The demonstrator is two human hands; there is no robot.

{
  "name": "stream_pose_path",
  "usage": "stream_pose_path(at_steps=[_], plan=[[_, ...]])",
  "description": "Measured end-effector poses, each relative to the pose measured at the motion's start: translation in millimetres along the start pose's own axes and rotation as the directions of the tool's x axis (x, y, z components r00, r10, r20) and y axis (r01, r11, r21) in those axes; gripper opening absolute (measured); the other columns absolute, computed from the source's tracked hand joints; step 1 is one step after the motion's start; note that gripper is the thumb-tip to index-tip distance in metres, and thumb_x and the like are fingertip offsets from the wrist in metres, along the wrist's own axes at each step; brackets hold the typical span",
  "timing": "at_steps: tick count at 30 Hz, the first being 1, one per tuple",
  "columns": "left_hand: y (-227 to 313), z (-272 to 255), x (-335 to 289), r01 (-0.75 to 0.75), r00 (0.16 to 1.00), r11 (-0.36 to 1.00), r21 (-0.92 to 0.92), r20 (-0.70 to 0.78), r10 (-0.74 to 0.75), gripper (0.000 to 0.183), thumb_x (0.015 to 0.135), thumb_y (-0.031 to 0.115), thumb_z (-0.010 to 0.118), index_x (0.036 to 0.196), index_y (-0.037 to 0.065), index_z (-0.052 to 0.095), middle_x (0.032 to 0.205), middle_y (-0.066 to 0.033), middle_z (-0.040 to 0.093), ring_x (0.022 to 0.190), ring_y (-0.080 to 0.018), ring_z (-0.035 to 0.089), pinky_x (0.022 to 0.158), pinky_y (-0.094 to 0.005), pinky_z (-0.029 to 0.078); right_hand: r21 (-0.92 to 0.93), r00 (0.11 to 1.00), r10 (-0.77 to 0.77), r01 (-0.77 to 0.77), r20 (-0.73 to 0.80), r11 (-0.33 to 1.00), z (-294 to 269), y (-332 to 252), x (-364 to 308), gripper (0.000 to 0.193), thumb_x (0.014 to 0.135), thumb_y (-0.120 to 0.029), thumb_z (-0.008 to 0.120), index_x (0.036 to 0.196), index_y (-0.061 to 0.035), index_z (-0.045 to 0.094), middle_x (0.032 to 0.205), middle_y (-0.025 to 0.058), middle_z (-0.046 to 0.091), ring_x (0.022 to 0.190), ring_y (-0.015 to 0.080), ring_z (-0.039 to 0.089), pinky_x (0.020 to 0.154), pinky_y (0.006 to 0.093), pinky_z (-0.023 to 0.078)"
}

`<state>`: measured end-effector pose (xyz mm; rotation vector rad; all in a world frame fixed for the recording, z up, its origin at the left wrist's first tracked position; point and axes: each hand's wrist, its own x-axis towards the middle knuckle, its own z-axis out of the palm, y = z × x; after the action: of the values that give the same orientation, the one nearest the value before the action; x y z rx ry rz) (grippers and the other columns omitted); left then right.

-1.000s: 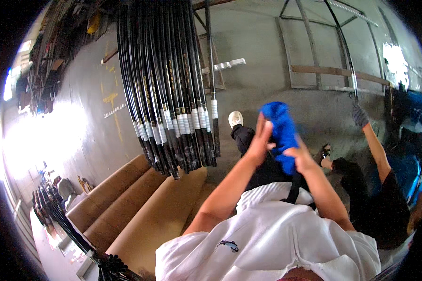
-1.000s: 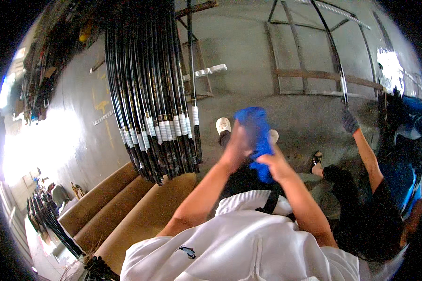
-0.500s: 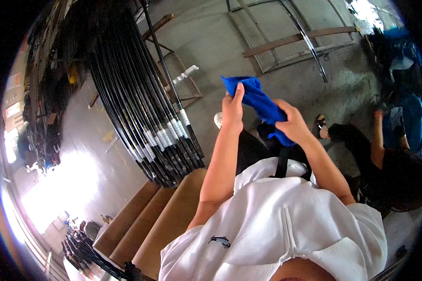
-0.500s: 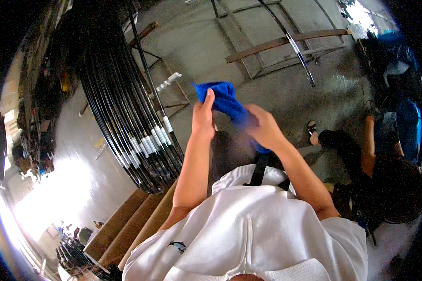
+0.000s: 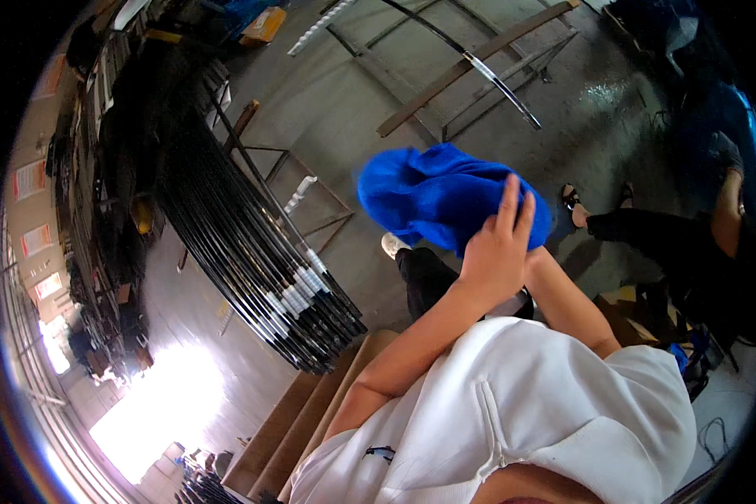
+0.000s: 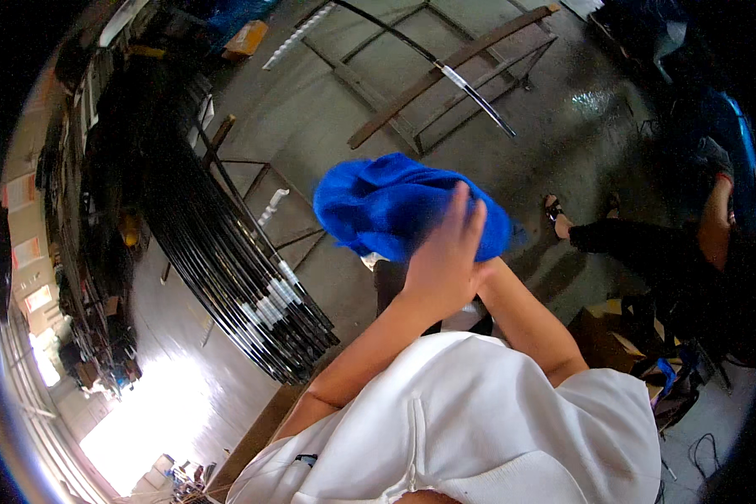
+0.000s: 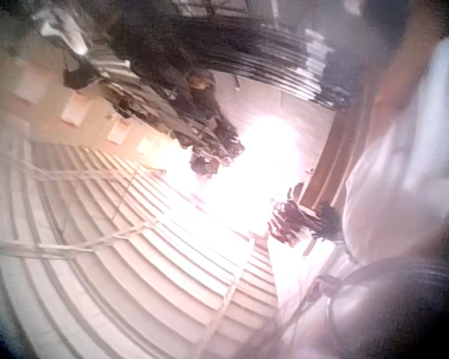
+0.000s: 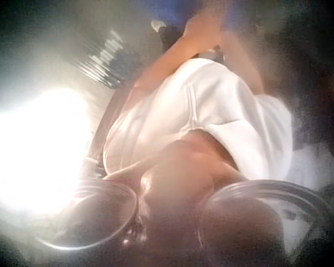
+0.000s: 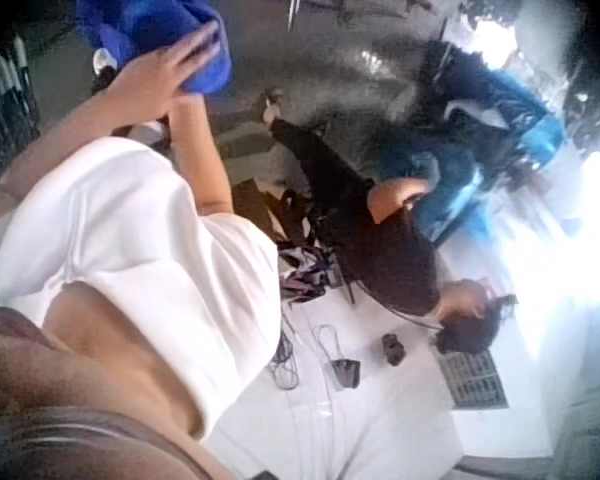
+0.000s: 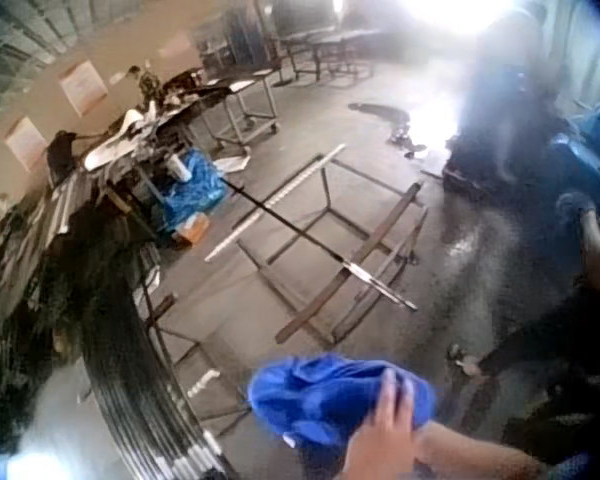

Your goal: The person wipes long black poles one by one using a blue cloth and sets them on a rack, then peels plastic film off one of the poles.

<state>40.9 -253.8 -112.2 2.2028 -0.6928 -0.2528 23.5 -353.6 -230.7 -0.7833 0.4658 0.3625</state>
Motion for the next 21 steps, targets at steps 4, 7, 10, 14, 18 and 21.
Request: stream_pose_path(at_steps=[4, 7, 10, 14, 18, 21], plan=[[-15, 13, 18, -0.180, 0.981, 0.937, -0.299, 0.019, 0.195, 0.026, 0.078, 0.013, 0.062, 0.102, 0.003, 0.061, 0.109, -0.0146, 0.059, 0.078, -0.0280, 0.063, 0.070, -0.0333, 0.051, -0.323, 0.974, -0.216, 0.185, -0.062, 0.928, -38, -36, -12, 0.036, 0.090, -0.025, 0.048, 0.124, -0.0102, 0.047, 0.116, 0.0103, 0.054, 0.105, 0.0246, 0.052, 0.096, 0.0354, 0.038], [-47, 26, 59, 0.225, 0.965, 0.767, -0.601, 0.027, -0.261, 0.015, 0.089, 0.013, 0.052, 0.086, 0.004, 0.064, 0.085, -0.0045, 0.064, 0.067, -0.0108, 0.056, 0.063, -0.0235, 0.047, 0.064, 0.952, -0.204, 0.224, -0.230, 0.973, -84, -47, -34, 0.036, 0.091, -0.026, 0.048, 0.124, -0.0102, 0.047, 0.115, 0.0093, 0.056, 0.102, 0.0245, 0.055, 0.094, 0.0354, 0.041], [-132, 78, 136, 0.403, 0.853, 0.365, -0.839, 0.201, -0.481, 0.024, 0.090, 0.022, 0.053, 0.102, 0.001, 0.056, 0.101, -0.0056, 0.062, 0.084, -0.0100, 0.056, 0.075, -0.0244, 0.044, 0.251, 0.882, -0.148, 0.283, -0.448, 0.926, -113, -54, -59, 0.040, 0.090, -0.029, 0.050, 0.125, -0.0105, 0.047, 0.117, 0.0092, 0.055, 0.105, 0.0252, 0.053, 0.095, 0.0375, 0.040], [-240, 177, 218, 0.701, 0.575, 0.133, -0.701, 0.445, -0.687, 0.071, 0.074, 0.042, 0.071, 0.124, 0.000, 0.043, 0.126, -0.0166, 0.047, 0.113, -0.0245, 0.048, 0.094, -0.0377, 0.038, 0.307, 0.804, -0.131, 0.364, -0.580, 0.879, -150, -37, -91, 0.042, 0.089, -0.032, 0.050, 0.126, -0.0108, 0.046, 0.118, 0.0090, 0.055, 0.107, 0.0257, 0.052, 0.096, 0.0387, 0.039], [-258, 264, 268, 0.811, 0.479, 0.080, -0.579, 0.580, -0.659, 0.086, 0.064, 0.052, 0.076, 0.126, 0.003, 0.042, 0.131, -0.0186, 0.041, 0.124, -0.0313, 0.035, 0.104, -0.0523, 0.018, 0.334, 0.742, -0.118, 0.431, -0.660, 0.838, -166, -22, -113, 0.044, 0.089, -0.034, 0.051, 0.126, -0.0111, 0.045, 0.120, 0.0087, 0.054, 0.110, 0.0263, 0.050, 0.097, 0.0400, 0.038], [-257, 321, 277, 0.719, 0.596, -0.056, -0.692, 0.657, -0.461, 0.045, 0.071, 0.042, 0.074, 0.091, 0.010, 0.051, 0.097, -0.0109, 0.057, 0.108, -0.0277, 0.052, 0.093, -0.0511, 0.033, 0.341, 0.732, -0.114, 0.442, -0.672, 0.830, -170, -16, -120, 0.046, 0.089, -0.036, 0.051, 0.127, -0.0114, 0.044, 0.121, 0.0085, 0.053, 0.111, 0.0267, 0.049, 0.098, 0.0410, 0.037]])
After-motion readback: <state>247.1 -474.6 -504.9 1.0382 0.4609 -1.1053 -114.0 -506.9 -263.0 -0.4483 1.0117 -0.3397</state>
